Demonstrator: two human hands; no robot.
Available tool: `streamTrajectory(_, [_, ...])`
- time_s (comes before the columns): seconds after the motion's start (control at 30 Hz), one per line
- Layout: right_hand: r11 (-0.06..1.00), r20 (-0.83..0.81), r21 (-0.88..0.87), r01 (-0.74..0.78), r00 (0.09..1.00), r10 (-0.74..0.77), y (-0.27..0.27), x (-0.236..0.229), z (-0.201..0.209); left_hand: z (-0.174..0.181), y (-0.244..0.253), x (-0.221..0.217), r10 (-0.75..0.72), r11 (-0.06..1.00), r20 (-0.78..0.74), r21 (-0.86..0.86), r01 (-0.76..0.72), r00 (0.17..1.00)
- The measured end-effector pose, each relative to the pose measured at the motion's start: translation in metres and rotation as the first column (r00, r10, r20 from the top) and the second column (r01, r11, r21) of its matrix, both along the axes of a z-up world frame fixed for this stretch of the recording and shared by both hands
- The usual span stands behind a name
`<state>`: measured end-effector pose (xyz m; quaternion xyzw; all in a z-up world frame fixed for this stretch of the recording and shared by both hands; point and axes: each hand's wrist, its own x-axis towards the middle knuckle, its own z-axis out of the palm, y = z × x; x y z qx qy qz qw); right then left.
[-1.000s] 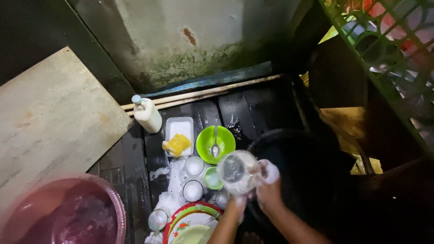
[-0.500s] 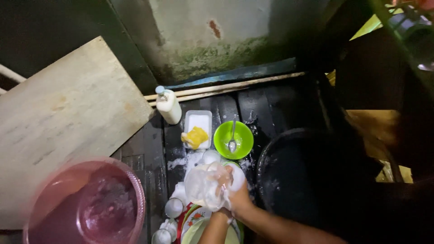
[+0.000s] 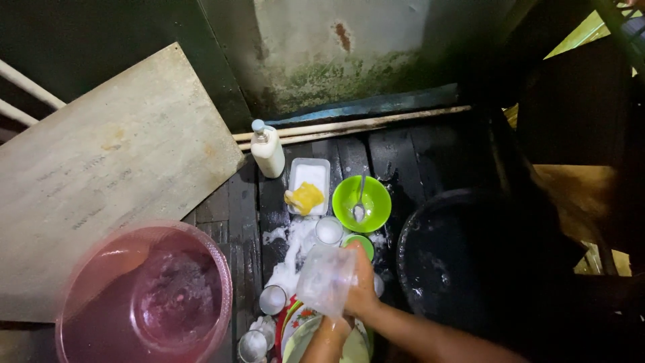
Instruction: Washing various dishes including bowls, plates, and cups by hand using a sponge and soap in a basin.
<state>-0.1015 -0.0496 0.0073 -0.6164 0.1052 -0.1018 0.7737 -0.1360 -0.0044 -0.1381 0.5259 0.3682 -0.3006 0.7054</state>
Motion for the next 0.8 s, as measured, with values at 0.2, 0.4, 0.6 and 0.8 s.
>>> streamTrajectory(0.2, [0.875,0.149,-0.457,0.161,0.983,-0.103,-0.021,0.015,0.004,-0.015,-0.012,0.016,0.036,0.999,-0.012,0.001,-0.036,0.999])
streamTrajectory(0.4, [0.682,0.344,-0.725,0.099,0.91,0.233,-0.067,0.019,-0.02,-0.012,-0.006,0.032,0.067,0.998,-0.029,0.002,-0.067,0.997])
streamTrajectory(0.6, [0.739,0.378,-0.664,-0.112,0.803,0.461,-0.099,0.027,0.025,0.039,0.004,0.052,0.096,0.995,-0.045,0.004,-0.096,0.994])
streamTrajectory(0.8, [0.518,0.493,-0.663,0.541,0.836,-0.242,-0.172,0.038,-0.005,0.154,0.019,0.072,0.056,0.933,0.275,-0.356,0.047,0.96])
